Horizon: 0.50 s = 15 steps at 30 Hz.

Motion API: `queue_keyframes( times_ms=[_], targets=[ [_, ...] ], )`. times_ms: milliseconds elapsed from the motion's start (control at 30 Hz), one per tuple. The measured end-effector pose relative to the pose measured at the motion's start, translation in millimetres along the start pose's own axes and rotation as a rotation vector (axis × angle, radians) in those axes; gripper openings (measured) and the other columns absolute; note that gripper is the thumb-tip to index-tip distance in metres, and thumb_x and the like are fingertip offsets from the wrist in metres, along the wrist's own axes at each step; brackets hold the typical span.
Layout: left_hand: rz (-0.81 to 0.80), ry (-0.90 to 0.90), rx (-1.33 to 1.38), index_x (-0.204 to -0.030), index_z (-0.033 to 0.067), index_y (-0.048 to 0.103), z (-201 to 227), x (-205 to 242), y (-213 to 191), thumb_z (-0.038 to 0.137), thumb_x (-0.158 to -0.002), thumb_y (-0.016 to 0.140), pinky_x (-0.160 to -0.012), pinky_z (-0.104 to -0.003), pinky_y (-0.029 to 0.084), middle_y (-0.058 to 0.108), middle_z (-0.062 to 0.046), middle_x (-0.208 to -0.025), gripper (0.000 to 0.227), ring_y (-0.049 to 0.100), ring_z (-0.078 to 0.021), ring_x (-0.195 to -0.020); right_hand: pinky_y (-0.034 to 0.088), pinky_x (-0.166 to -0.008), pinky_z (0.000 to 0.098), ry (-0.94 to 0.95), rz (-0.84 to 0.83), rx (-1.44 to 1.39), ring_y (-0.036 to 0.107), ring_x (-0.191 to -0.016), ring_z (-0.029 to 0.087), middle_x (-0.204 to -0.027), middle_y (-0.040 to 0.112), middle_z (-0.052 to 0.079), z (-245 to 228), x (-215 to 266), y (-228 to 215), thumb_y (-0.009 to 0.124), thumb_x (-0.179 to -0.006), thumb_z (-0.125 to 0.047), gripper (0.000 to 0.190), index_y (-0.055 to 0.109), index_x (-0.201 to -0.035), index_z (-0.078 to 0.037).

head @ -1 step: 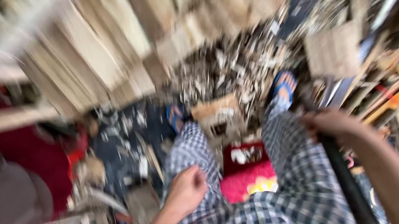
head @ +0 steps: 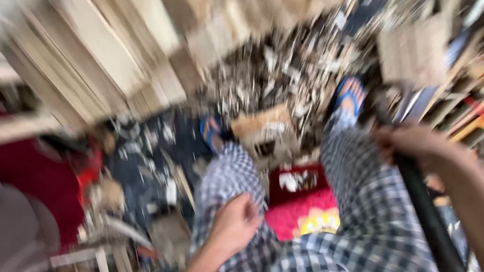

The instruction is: Assembling a multi-tiered wooden structure by aligning slats onto a frame.

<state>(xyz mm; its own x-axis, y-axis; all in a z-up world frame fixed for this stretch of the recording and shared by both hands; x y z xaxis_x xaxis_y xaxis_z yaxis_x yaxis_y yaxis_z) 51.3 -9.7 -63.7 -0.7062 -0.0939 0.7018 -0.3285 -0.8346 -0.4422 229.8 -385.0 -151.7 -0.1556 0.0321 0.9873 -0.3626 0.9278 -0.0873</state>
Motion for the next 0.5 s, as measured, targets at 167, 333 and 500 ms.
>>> queue_keyframes(
  times_ms=[167,333,500],
  targets=[
    [-0.254,0.13,-0.196,-0.098,0.0079,0.06,-11.6,-63.7,127.3,0.012,-0.075,0.072,-0.076,-0.049,0.052,0.063,-0.014,-0.096,0.027,0.063,-0.038,-0.088,0.043,-0.051,0.0316,-0.164,0.052,-0.005,0.049,-0.059,0.018,-0.074,0.053,0.011,-60.1,-38.6,-0.5,0.06,-0.101,-0.013,0.014,0.059,-0.099,0.001],
    [-0.446,0.332,-0.576,-0.123,0.0077,0.054,-91.1,-100.1,281.3,0.034,-0.069,0.082,-0.078,-0.051,0.047,0.057,-0.018,-0.112,0.066,0.055,-0.0366,-0.099,0.047,-0.052,0.0314,-0.176,0.199,0.062,0.047,-0.061,0.015,-0.089,0.059,0.012,-103.9,-53.9,31.1,0.06,-0.105,-0.013,0.017,0.056,-0.104,0.004],
    [-0.471,0.524,-0.715,-0.152,0.0018,0.03,-154.8,-107.7,374.2,0.063,-0.05,0.093,-0.103,-0.069,0.032,0.042,-0.031,-0.142,0.135,0.041,-0.0464,-0.127,0.051,-0.048,0.0407,-0.194,0.301,0.387,0.047,-0.055,0.024,-0.078,0.053,0.016,-109.6,-82.2,18.2,0.06,-0.113,-0.013,0.024,0.054,-0.101,0.007]
  ],
)
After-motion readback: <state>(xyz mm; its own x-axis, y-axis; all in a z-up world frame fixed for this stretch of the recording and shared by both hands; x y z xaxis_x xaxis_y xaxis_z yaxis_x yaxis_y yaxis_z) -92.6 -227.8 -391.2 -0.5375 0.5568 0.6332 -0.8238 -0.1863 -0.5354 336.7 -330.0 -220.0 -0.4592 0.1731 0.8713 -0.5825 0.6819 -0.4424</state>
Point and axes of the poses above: each hand's wrist, its own x-axis away from the middle knuckle, its own y-axis out of the palm, z = x × y, the point moved 7 cm from there along -x, towards the middle knuckle
